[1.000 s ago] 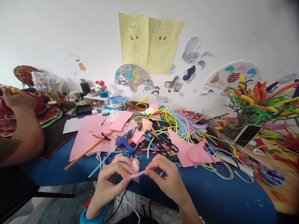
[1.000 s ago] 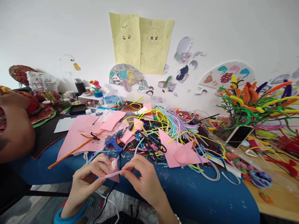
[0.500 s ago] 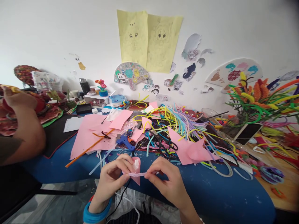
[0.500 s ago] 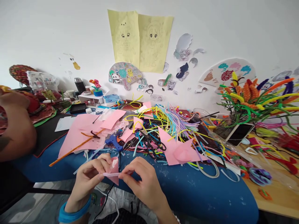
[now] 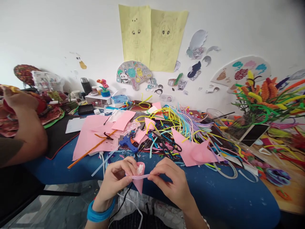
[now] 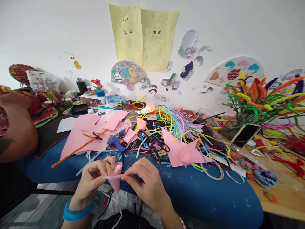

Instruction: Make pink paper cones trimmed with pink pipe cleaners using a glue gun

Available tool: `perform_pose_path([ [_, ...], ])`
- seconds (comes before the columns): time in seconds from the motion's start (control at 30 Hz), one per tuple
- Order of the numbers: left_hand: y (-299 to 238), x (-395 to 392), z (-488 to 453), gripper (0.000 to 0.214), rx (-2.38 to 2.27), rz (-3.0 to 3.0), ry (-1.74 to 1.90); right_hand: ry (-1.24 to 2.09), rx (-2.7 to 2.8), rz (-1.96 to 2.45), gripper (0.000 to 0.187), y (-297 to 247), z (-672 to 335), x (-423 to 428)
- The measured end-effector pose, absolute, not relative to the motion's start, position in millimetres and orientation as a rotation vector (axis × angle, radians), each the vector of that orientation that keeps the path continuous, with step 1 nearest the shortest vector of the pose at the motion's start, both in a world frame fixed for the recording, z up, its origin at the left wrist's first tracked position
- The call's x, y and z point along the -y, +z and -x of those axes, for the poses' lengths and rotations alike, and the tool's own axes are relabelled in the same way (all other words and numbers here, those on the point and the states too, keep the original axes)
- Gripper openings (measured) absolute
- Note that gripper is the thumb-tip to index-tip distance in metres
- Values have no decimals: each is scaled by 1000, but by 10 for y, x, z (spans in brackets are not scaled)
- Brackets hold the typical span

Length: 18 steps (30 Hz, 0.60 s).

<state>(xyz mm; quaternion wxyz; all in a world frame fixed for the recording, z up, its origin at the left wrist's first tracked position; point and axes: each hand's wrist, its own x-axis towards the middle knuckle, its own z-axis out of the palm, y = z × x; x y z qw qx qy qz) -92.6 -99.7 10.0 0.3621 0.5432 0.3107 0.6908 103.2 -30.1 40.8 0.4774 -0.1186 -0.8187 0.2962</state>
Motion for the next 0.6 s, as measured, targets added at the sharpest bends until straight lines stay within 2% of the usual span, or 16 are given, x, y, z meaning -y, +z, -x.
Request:
perform_pose_path([
  [0.6,70,975,836,21,-664,-1291,1757,749,1960,322,4,381,-1023,326],
])
